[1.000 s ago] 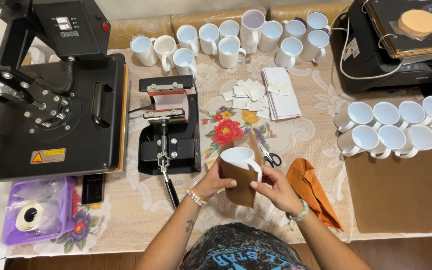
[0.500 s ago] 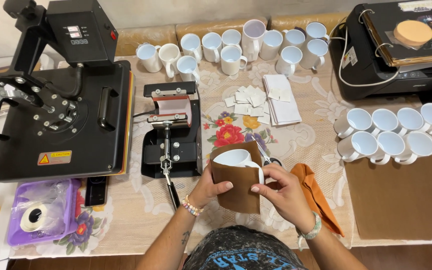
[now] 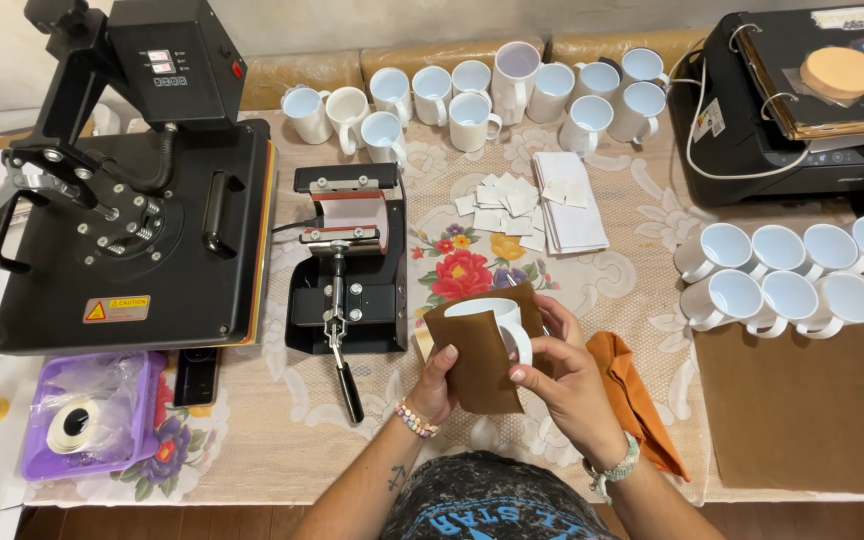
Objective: The person wraps a brown paper sleeve around a white mug and secures it with tape. They then place the mug into a mug press machine and close the clamp. Finally, they arrange several small white paper squares on the table.
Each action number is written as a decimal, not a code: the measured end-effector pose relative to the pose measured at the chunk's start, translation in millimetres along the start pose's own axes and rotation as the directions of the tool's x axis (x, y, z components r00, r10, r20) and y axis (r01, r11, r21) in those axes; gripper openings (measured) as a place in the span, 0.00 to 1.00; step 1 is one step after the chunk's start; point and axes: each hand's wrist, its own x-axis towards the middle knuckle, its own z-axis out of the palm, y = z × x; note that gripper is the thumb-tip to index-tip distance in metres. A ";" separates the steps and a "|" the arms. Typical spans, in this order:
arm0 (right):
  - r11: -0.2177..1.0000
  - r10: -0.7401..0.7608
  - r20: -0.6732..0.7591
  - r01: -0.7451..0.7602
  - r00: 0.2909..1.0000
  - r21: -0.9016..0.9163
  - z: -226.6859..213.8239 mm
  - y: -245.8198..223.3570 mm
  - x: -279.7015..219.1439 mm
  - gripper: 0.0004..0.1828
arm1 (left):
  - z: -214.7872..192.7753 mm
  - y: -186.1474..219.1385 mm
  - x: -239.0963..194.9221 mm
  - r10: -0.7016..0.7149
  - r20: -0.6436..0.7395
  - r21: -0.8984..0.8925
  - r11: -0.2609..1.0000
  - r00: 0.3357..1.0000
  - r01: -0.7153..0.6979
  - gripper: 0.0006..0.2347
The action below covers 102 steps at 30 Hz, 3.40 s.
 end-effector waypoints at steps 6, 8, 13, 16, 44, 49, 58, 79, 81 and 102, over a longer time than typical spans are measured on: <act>0.985 0.132 0.019 -0.133 0.991 0.112 -6.1 4.3 -2.2 0.09 | -17.0 -3.7 14.9 0.046 0.057 0.033 0.998 0.997 -0.048 0.31; 0.987 0.130 0.013 -0.130 0.991 0.089 -5.9 0.7 -1.9 0.11 | -11.9 1.0 14.9 0.057 0.080 0.059 0.996 0.995 -0.061 0.32; 0.996 0.075 -0.029 -0.076 0.997 -0.038 -1.4 -22.3 -0.8 0.15 | -23.0 -8.9 19.9 0.095 0.050 0.108 0.989 0.994 -0.100 0.33; 0.993 0.034 -0.070 -0.042 0.997 -0.110 2.4 -28.0 -3.0 0.16 | -23.5 -8.3 19.7 0.128 0.095 0.123 0.983 0.987 -0.139 0.36; 0.580 -0.629 0.031 0.495 0.777 -0.647 16.9 -55.6 -12.0 0.05 | 42.2 53.7 9.5 0.351 0.359 0.314 0.827 0.865 -0.466 0.43; 0.613 -0.628 0.006 0.500 0.778 -0.612 12.8 -52.5 -14.7 0.09 | 48.6 64.4 10.3 0.272 0.452 0.319 0.840 0.849 -0.439 0.41; 0.811 -0.522 -0.081 0.465 0.849 -0.354 -2.3 -64.5 -10.4 0.08 | 70.0 99.7 1.3 0.321 0.534 0.417 0.705 0.782 -0.574 0.41; 0.294 -0.740 0.338 0.732 0.581 -0.614 -31.0 -69.2 0.0 0.06 | 82.4 130.4 -0.8 0.188 0.780 0.625 -0.298 0.597 -0.722 0.26; 0.272 -0.736 0.385 0.764 0.557 -0.585 -28.1 -72.7 0.2 0.10 | 91.7 124.9 4.5 0.186 0.872 0.488 -0.405 0.452 -0.774 0.18; 0.202 -0.729 0.426 0.764 0.535 -0.613 -23.7 -66.2 2.7 0.08 | 102.9 131.9 -1.6 0.267 0.917 0.394 -0.504 0.295 -0.769 0.05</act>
